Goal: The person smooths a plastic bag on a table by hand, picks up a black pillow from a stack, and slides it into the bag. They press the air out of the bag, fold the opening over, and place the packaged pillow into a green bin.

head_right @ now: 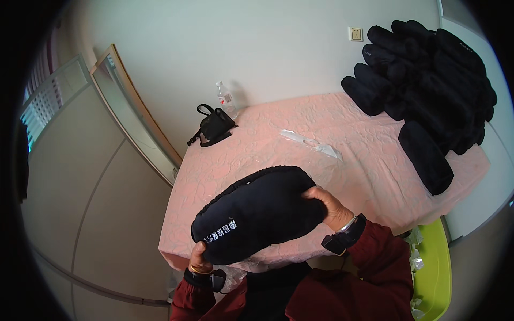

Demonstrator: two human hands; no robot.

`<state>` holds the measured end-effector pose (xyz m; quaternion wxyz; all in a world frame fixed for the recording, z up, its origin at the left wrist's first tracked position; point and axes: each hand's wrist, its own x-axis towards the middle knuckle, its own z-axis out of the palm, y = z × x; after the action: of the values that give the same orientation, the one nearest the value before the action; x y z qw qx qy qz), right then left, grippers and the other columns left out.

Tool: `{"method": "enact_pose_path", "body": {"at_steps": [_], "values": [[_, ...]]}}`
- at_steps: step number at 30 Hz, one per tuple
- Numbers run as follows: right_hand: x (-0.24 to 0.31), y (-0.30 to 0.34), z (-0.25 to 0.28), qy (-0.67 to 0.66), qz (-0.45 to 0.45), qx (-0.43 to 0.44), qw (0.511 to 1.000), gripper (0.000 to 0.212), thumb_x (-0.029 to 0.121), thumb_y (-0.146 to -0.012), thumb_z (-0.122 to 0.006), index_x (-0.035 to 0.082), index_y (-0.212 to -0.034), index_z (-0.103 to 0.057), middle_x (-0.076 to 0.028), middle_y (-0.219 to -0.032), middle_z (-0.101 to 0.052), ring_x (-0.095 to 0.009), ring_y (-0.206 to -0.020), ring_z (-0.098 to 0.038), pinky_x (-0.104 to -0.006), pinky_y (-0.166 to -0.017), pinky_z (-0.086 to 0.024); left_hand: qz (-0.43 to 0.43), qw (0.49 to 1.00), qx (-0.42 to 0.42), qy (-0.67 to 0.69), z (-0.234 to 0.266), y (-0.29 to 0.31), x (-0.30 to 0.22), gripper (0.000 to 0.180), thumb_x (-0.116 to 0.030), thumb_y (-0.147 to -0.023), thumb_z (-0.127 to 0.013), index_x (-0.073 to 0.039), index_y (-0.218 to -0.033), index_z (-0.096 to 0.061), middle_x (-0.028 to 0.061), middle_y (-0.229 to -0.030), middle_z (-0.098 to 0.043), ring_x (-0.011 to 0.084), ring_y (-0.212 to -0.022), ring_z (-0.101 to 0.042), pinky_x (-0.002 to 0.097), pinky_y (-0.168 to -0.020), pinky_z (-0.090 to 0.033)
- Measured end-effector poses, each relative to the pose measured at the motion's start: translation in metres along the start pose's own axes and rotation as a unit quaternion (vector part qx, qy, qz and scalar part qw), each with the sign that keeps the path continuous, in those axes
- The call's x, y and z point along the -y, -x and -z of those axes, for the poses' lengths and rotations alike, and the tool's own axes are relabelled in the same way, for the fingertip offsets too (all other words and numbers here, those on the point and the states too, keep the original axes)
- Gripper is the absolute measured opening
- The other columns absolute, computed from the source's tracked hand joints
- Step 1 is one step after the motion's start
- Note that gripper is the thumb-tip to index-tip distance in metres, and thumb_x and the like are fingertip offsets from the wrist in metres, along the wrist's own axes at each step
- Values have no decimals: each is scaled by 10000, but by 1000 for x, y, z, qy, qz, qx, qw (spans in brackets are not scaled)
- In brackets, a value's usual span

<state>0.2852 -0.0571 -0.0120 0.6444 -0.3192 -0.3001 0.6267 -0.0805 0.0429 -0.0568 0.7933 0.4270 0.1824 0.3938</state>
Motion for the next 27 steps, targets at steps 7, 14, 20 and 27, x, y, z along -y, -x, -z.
{"method": "enact_pose_path", "body": {"at_steps": [7, 14, 20, 27], "values": [[-71, -20, 19, -229, -95, 61, 967, 331, 187, -907, -576, -30, -1149, -640, -117, -1071, -717, -210, -985, -698, -361, -865, -588, 109, 975, 114, 156, 9, 3, 41, 814, -280, -826, -667, -20, -1526, -344, 173, -1508, -467, 345, -1353, -493, 488, -1162, -377], [-94, -32, 15, -7, -6, 76, 997, 427, 326, -1003, -510, -1, -1261, -601, -124, -1247, -672, -226, -1112, -654, -357, -999, -527, 10, 889, 289, 356, 5, -8, 59, 809, -502, -908, -495, -48, -1554, -318, 164, -1564, -395, 368, -1416, -404, 506, -1193, -306], [-38, -65, -4, -88, -9, 92, 992, 397, 288, -999, -575, -4, -1268, -595, -103, -1197, -685, -195, -1020, -684, -342, -886, -570, -136, 947, 194, 215, 79, 17, 16, 821, -555, -913, -398, -7, -1524, -377, 146, -1571, -398, 325, -1424, -403, 457, -1196, -292], [-74, -37, -44, 687, 142, 100, 705, 478, 361, -853, -766, -13, -1088, -584, -127, -990, -655, -275, -851, -676, -397, -658, -549, -179, 907, -380, -2, 78, 46, -5, 816, -551, -881, -491, -5, -1485, -431, 105, -1521, -468, 260, -1362, -474, 403, -1161, -347]]}}
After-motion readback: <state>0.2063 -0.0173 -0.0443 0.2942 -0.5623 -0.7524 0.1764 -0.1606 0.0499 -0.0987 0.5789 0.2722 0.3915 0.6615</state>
